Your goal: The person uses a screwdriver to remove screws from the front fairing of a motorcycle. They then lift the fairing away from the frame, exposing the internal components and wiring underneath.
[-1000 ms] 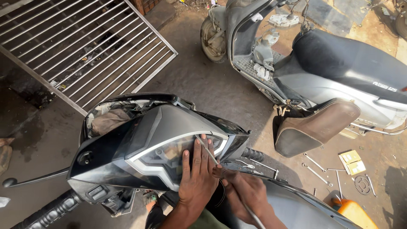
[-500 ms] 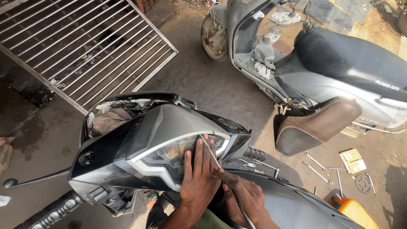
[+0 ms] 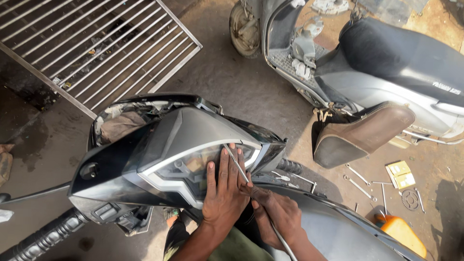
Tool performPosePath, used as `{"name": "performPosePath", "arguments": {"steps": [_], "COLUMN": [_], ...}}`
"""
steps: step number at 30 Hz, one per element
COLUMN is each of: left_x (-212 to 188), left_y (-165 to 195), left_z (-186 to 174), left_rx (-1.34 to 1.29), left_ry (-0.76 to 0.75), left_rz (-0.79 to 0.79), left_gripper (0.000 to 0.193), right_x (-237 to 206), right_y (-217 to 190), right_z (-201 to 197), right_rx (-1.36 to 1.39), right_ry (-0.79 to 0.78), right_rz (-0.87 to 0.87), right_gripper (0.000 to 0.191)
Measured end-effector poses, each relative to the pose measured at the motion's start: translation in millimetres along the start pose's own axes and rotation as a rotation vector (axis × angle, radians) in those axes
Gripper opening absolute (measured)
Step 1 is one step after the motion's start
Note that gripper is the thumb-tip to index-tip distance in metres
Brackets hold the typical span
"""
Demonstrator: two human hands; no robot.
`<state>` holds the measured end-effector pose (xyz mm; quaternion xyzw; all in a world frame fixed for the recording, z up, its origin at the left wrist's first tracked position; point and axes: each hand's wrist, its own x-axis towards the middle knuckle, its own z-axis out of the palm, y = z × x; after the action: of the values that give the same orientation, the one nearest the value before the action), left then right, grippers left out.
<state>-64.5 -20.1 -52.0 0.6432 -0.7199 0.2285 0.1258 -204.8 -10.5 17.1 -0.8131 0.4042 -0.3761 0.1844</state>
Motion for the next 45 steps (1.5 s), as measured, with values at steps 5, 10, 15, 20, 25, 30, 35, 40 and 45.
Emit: {"name": "performPosePath", "arguments": {"steps": [5,10,15,20,25,30,35,40,45], "left_x": [-2.6,-12.0,-15.8,-11.6,-1.4,0.9,3.1,13.3,11.6], "left_y": [3.7,8.9,14.3,-17.3,-71.6,-79.3,-77.5,-78.8,-81.8], "left_z": [-1.1,6.2,-2.5,-50.3,-60.6,-31.1,-32.2,-43.3,-37.8], "left_rx": [0.041,0.012,-0.061,-0.238,-0.283,-0.292,-0.218,-0.235,-0.288], "left_ry": [0.016,0.061,0.111,0.141,0.245,0.231,0.166,0.147,0.164], "left_rz": [0.004,-0.007,-0.004,0.072,-0.056,-0.005,0.024,0.011,0.026], "left_gripper": [0.061,0.061,0.048,0.03,0.022,0.02,0.025,0.026,0.023], "right_x": [-0.1,2.6,18.6,35.0,34.5,33.4,45.7,60.5,63.7], "right_y": [5.1,21.6,29.2,30.0,40.0,47.7,43.0,45.4,62.1], "right_z": [-4.9,-8.0,-6.0,2.2,6.0,3.0,3.9,12.9,19.9], "right_rx": [0.035,0.101,0.161,0.225,0.247,0.314,0.279,0.352,0.353], "right_ry": [0.015,0.038,0.016,0.018,0.066,0.007,-0.05,-0.056,-0.06], "right_rz": [-0.032,-0.084,-0.065,-0.088,-0.126,-0.091,-0.043,-0.01,-0.054], "right_gripper": [0.027,0.025,0.021,0.02,0.02,0.017,0.023,0.027,0.024]}}
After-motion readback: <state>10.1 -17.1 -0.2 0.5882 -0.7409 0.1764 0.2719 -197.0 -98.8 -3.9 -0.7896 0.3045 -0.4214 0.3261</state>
